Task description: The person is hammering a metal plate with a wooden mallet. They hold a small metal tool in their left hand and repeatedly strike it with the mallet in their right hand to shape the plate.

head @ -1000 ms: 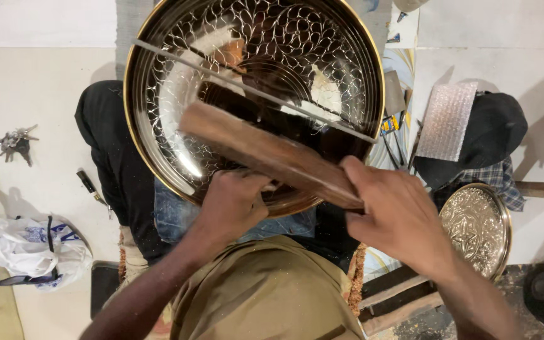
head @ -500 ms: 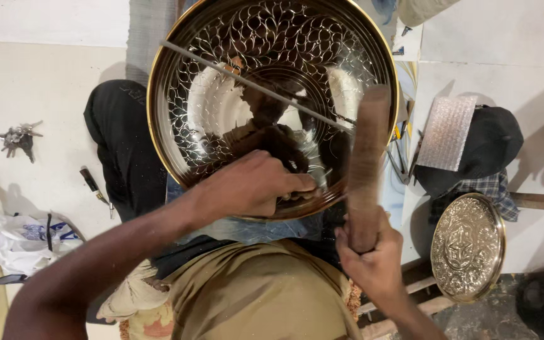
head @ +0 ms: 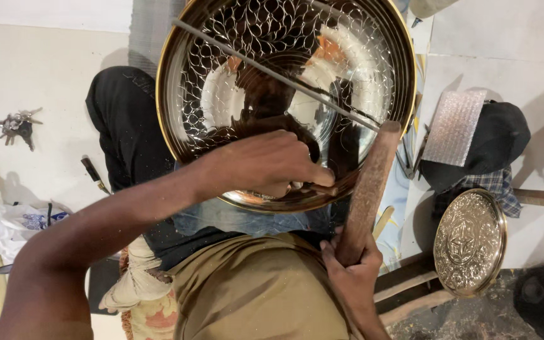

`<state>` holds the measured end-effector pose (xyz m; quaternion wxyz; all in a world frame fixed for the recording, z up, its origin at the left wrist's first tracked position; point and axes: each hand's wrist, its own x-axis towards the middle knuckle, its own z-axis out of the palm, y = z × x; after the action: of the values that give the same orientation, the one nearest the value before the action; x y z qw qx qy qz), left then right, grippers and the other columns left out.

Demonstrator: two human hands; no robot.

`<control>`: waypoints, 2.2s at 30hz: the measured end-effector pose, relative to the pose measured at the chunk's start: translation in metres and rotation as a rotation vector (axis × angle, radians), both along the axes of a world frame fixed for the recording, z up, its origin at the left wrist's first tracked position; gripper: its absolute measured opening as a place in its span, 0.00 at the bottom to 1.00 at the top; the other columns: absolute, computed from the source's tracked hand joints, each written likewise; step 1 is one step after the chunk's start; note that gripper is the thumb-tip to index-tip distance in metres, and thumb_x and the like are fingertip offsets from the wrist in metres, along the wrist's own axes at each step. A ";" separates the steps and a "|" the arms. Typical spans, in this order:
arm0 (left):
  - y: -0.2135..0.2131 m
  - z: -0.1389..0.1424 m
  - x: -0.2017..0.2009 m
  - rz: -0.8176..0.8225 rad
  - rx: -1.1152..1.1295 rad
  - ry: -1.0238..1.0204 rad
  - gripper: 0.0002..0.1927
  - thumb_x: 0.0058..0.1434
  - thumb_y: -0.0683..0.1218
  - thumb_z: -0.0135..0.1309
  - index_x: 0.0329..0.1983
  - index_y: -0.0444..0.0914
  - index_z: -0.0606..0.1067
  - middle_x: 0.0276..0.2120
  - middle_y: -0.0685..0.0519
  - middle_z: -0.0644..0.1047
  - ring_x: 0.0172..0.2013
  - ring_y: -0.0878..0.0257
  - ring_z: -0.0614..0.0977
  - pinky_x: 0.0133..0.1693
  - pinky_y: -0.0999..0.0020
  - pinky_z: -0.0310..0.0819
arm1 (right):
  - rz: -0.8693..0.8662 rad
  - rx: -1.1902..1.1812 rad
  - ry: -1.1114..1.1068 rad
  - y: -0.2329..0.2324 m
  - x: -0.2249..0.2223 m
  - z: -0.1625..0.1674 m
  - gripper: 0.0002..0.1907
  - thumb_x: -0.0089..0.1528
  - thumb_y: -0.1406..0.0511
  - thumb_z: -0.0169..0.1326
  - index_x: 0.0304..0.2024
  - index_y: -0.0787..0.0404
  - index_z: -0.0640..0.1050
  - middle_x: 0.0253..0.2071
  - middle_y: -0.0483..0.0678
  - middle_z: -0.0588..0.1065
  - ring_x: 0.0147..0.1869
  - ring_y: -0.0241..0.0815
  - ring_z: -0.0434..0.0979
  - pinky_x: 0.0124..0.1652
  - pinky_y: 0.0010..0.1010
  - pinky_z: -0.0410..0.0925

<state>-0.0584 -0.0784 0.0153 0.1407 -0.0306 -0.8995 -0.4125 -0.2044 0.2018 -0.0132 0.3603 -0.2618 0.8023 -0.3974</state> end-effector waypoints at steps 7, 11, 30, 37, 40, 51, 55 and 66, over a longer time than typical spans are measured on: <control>-0.007 0.012 -0.007 -0.135 -0.055 -0.181 0.23 0.46 0.33 0.58 0.45 0.43 0.76 0.20 0.47 0.72 0.25 0.45 0.76 0.26 0.49 0.63 | -0.029 -0.095 0.021 0.019 0.008 -0.016 0.17 0.51 0.76 0.66 0.41 0.67 0.77 0.28 0.42 0.74 0.32 0.29 0.72 0.34 0.23 0.68; -0.006 0.013 -0.009 -0.143 0.068 0.021 0.23 0.48 0.34 0.58 0.47 0.43 0.77 0.22 0.49 0.73 0.26 0.50 0.77 0.27 0.52 0.65 | -0.025 -0.295 0.166 0.018 0.004 -0.018 0.13 0.55 0.76 0.66 0.40 0.66 0.77 0.32 0.44 0.76 0.35 0.31 0.75 0.37 0.24 0.70; 0.034 0.023 0.017 0.316 0.000 -0.363 0.32 0.48 0.34 0.53 0.58 0.48 0.76 0.29 0.48 0.83 0.27 0.51 0.84 0.37 0.50 0.77 | 0.250 -0.183 0.150 -0.052 -0.048 0.041 0.15 0.53 0.71 0.64 0.41 0.66 0.75 0.27 0.52 0.76 0.31 0.36 0.75 0.34 0.31 0.69; 0.051 0.015 0.026 0.544 0.058 -0.335 0.23 0.54 0.40 0.60 0.55 0.44 0.76 0.29 0.47 0.83 0.28 0.53 0.85 0.35 0.56 0.81 | 0.507 -0.142 0.182 -0.087 -0.063 0.068 0.20 0.52 0.69 0.62 0.45 0.70 0.74 0.28 0.54 0.76 0.30 0.39 0.76 0.32 0.33 0.70; 0.049 0.016 0.030 0.579 0.222 -0.342 0.33 0.45 0.33 0.56 0.58 0.42 0.78 0.31 0.45 0.84 0.25 0.54 0.84 0.31 0.59 0.80 | 0.705 -0.003 0.280 -0.092 -0.068 0.071 0.29 0.47 0.72 0.62 0.51 0.69 0.73 0.28 0.50 0.77 0.30 0.33 0.77 0.31 0.30 0.69; 0.039 0.020 0.035 0.519 0.223 -0.221 0.30 0.48 0.28 0.48 0.54 0.42 0.76 0.35 0.48 0.84 0.34 0.61 0.87 0.35 0.67 0.84 | 0.175 -0.051 -0.045 -0.027 -0.022 -0.007 0.16 0.50 0.72 0.67 0.40 0.64 0.78 0.28 0.43 0.76 0.32 0.31 0.74 0.35 0.25 0.70; 0.028 0.020 0.029 0.276 -0.038 -0.659 0.31 0.56 0.33 0.50 0.60 0.53 0.73 0.17 0.50 0.76 0.19 0.60 0.78 0.27 0.61 0.76 | 0.197 -0.094 0.063 -0.023 -0.022 0.003 0.16 0.51 0.71 0.67 0.41 0.65 0.78 0.32 0.44 0.78 0.36 0.30 0.75 0.38 0.24 0.70; 0.001 0.026 0.017 -0.004 -0.128 -0.404 0.33 0.46 0.33 0.52 0.57 0.49 0.73 0.20 0.48 0.75 0.24 0.49 0.79 0.29 0.50 0.71 | 0.123 -0.225 0.321 0.010 -0.022 -0.012 0.16 0.51 0.69 0.68 0.39 0.66 0.78 0.30 0.46 0.78 0.33 0.31 0.77 0.36 0.25 0.71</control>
<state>-0.0416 -0.0770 0.0417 -0.0456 0.0421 -0.9337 -0.3528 -0.2264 0.2114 -0.0256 0.2197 -0.4089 0.7826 -0.4148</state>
